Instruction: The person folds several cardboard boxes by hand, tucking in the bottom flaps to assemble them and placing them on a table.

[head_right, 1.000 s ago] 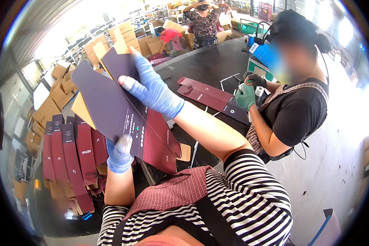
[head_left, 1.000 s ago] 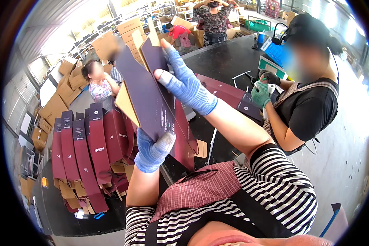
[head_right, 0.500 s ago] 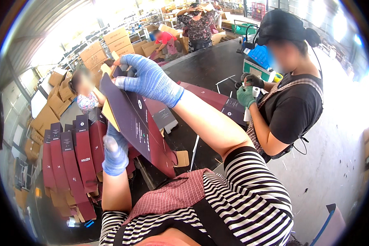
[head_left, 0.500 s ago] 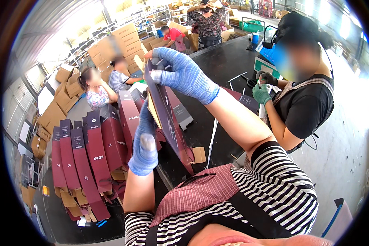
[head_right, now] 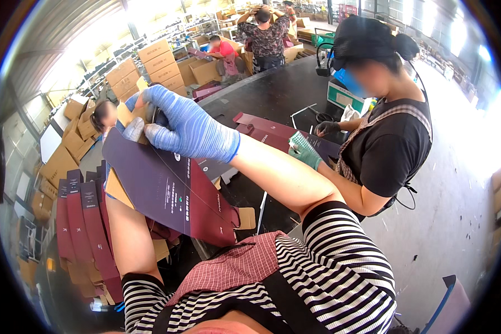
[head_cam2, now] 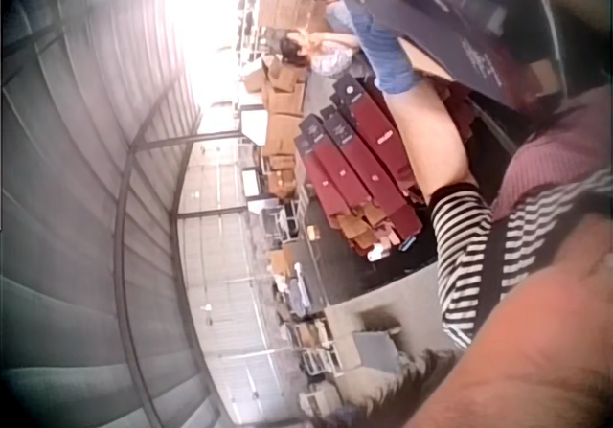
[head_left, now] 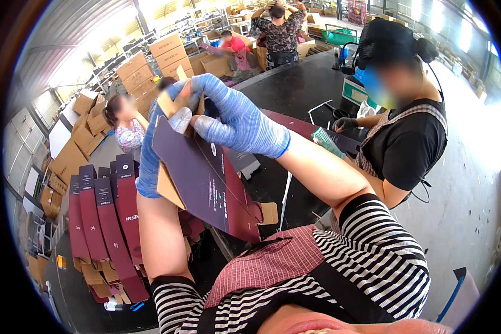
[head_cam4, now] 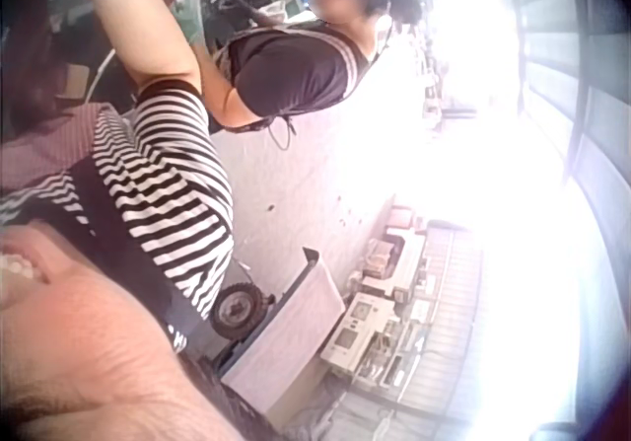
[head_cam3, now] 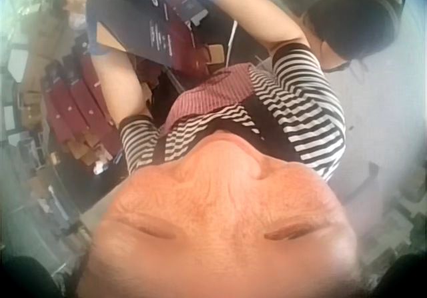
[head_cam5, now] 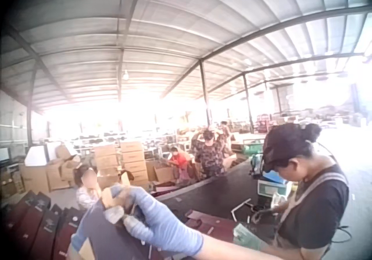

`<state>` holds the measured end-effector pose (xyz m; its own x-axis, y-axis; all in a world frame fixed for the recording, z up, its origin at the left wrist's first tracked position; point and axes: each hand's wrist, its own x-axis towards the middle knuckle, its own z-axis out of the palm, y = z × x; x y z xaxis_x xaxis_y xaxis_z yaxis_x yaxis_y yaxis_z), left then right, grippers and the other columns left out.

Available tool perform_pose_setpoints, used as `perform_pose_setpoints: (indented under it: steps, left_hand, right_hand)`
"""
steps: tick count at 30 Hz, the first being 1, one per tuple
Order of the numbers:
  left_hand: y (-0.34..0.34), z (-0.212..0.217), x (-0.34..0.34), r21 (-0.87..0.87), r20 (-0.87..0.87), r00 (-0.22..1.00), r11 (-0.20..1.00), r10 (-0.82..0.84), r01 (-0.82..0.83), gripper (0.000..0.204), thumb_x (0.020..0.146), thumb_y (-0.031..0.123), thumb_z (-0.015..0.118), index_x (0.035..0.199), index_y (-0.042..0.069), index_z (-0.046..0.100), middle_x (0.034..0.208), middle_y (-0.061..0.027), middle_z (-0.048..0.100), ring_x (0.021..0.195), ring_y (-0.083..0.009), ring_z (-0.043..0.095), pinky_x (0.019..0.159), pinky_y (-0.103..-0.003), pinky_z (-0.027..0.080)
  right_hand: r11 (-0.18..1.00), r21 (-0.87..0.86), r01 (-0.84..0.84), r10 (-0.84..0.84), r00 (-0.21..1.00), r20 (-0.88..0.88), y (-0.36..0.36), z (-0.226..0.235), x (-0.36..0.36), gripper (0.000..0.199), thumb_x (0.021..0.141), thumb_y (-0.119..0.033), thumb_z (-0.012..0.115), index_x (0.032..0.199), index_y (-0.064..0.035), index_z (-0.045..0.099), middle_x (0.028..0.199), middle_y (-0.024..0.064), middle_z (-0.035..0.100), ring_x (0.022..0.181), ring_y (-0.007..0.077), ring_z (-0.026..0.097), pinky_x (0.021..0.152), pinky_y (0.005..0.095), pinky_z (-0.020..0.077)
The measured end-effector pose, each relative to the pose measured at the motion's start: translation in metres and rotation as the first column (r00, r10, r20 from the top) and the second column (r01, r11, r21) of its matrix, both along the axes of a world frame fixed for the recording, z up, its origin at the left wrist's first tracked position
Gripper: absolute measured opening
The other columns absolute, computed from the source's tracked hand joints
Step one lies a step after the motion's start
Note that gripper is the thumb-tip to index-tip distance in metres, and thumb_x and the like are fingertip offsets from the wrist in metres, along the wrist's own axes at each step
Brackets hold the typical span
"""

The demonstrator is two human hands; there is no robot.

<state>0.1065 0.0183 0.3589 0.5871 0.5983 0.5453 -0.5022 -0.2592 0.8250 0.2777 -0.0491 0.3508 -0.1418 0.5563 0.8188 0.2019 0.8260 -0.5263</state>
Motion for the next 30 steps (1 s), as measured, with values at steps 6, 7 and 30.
perform_pose_setpoints:
  steps: [6, 7, 30]
  left_hand:
    - [-0.028, 0.001, 0.009, -0.155, 0.15, 0.988, 0.986, -0.044, 0.067, 0.051, 0.096, 0.016, 0.067, 0.142, 0.009, 0.047, 0.124, -0.009, 0.06, 0.108, -0.0203, 0.062, 0.093, -0.032, 0.054]
    - [-0.027, 0.0, 0.01, -0.193, 0.192, 0.973, 0.967, -0.128, 0.165, 0.052, 0.096, 0.017, 0.068, 0.142, 0.01, 0.046, 0.124, -0.009, 0.06, 0.108, -0.0204, 0.062, 0.092, -0.032, 0.054]
    - [-0.017, -0.021, 0.0, 0.036, 0.023, 0.967, 0.966, 0.254, -0.254, 0.074, 0.088, 0.019, 0.061, 0.155, 0.002, 0.035, 0.13, -0.0102, 0.06, 0.119, -0.0181, 0.057, 0.099, -0.031, 0.048]
  right_hand:
    - [0.999, 0.046, -0.025, 0.023, 0.999, 0.045, 0.006, -0.008, 0.007, 0.021, 0.098, -0.017, 0.056, 0.115, -0.0045, 0.058, 0.097, 0.0072, 0.055, 0.09, 0.0157, 0.055, 0.085, 0.0318, 0.0474]
    - [0.998, 0.044, -0.054, 0.053, 0.998, 0.045, 0.006, -0.009, 0.01, 0.021, 0.096, -0.016, 0.055, 0.113, -0.0035, 0.059, 0.094, 0.0104, 0.055, 0.088, 0.0202, 0.056, 0.084, 0.0346, 0.0486]
    - [0.931, 0.058, 0.362, -0.361, 0.932, -0.026, -0.075, -0.064, -0.017, 0.108, 0.085, -0.023, 0.082, 0.16, 0.0048, 0.008, 0.163, 0.0251, 0.024, 0.153, 0.033, 0.024, 0.123, 0.0409, 0.0224]
